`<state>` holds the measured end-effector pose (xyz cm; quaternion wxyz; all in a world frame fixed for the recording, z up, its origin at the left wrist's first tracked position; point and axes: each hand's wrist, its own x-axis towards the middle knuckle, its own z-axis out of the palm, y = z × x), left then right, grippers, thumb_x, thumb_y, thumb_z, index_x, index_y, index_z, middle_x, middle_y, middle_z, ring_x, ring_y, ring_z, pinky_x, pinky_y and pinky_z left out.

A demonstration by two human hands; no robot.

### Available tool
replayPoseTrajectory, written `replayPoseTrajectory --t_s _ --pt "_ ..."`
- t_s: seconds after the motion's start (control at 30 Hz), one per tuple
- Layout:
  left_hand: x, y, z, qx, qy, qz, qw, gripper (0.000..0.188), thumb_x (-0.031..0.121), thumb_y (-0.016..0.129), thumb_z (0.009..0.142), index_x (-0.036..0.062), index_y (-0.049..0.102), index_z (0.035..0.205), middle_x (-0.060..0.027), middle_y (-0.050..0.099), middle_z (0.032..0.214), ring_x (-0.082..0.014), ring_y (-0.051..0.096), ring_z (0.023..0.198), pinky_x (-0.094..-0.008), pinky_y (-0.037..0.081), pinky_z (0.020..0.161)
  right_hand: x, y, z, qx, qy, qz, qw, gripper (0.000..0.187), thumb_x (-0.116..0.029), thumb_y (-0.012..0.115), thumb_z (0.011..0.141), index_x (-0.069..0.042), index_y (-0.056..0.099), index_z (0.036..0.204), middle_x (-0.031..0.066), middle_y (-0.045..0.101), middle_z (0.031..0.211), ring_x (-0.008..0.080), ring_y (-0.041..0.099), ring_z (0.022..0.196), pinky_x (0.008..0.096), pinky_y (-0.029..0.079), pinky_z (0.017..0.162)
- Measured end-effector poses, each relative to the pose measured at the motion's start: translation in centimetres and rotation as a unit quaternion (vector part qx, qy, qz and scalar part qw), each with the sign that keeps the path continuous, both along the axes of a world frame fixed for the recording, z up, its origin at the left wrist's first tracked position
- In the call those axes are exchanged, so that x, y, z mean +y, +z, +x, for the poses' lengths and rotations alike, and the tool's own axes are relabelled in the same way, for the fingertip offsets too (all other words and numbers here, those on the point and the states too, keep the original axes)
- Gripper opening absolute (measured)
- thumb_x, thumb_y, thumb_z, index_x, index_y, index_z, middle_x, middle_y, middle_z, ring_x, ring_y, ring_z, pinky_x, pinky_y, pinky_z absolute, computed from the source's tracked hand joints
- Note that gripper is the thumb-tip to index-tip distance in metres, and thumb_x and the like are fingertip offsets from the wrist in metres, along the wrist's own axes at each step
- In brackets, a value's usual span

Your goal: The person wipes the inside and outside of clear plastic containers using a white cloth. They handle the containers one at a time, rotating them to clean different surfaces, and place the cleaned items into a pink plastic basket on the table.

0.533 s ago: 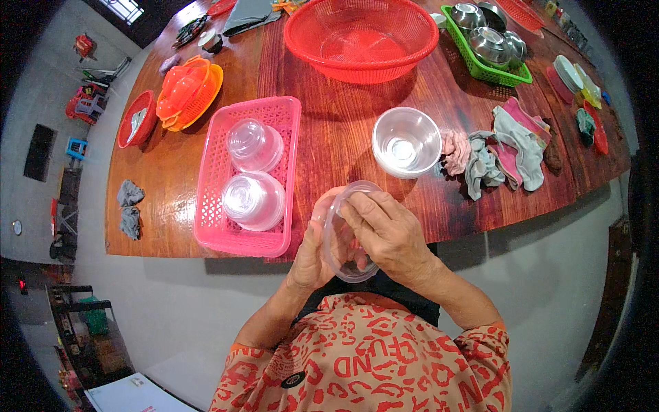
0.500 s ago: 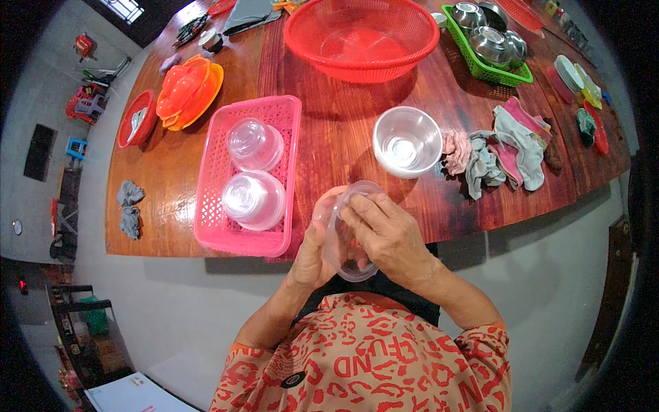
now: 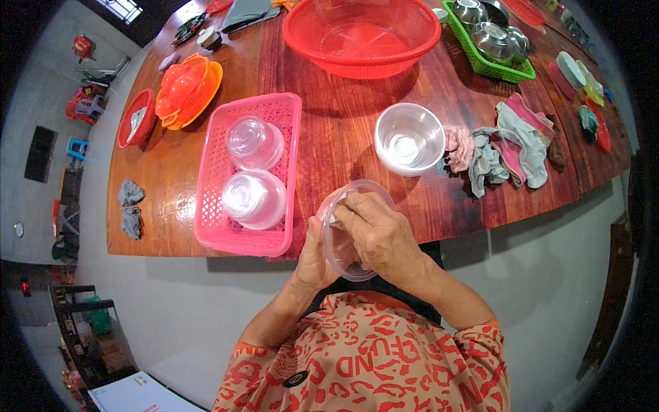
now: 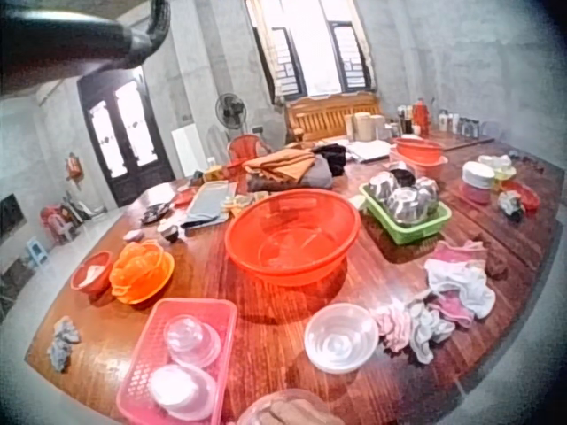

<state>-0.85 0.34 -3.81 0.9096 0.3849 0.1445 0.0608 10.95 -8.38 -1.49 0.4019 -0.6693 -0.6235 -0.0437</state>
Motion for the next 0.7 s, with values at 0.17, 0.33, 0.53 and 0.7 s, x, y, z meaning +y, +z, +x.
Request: replayPoseTrajectory --t_s 0.17,0.33,0.53,0.7 --pt "-0.4 -0.5 0.1 0.022 0.038 0.024 0.999 0.087 0.074 0.029 0.085 0.0126 0.018 0.146 -0.011 0.033 0.144 -0.0249 0.04 0.128 -0.0414 0.035 0.106 -0.8 -0.4 -0.3 -0.02 -0.038 -0.117 0.992 0.015 -0.008 0.056 0.075 0.001 0.059 0.087 0.0127 0.055 0.085 0.0276 0.06 0.078 0.0358 0.051 0.067" --pt "-0.3 -1.6 0.2 -0.032 0.07 -0.036 0.996 0.078 0.063 0.04 0.088 0.0126 0.018 0.145 -0.0131 0.044 0.133 -0.0245 0.048 0.119 -0.0404 0.045 0.096 -1.6 -1.1 0.3 0.06 0.1 -0.136 0.984 0.013 -0.008 0.055 0.077 -0.005 0.06 0.089 0.0123 0.056 0.085 0.0301 0.06 0.08 0.0394 0.051 0.067" --pt "0.3 0.4 1.0 -0.047 0.031 -0.001 0.998 0.081 0.069 0.032 0.088 0.0117 0.02 0.144 -0.0142 0.036 0.141 -0.0287 0.047 0.12 -0.0446 0.049 0.088 -0.8 0.2 2.2 -0.066 -0.021 0.06 0.996 0.024 -0.013 0.06 0.071 -0.005 0.061 0.094 0.0085 0.054 0.092 0.0247 0.056 0.083 0.0341 0.05 0.071" --pt "-0.1 -0.3 1.3 -0.04 0.055 -0.079 0.995 0.065 0.058 0.04 0.092 0.021 0.023 0.142 -0.0075 0.049 0.125 -0.0219 0.055 0.105 -0.0336 0.054 0.061 -0.7 -0.4 3.4 -0.147 -0.048 -0.001 0.988 0.026 -0.013 0.061 0.068 -0.002 0.061 0.092 0.0066 0.055 0.098 0.0225 0.054 0.083 0.0315 0.049 0.069"
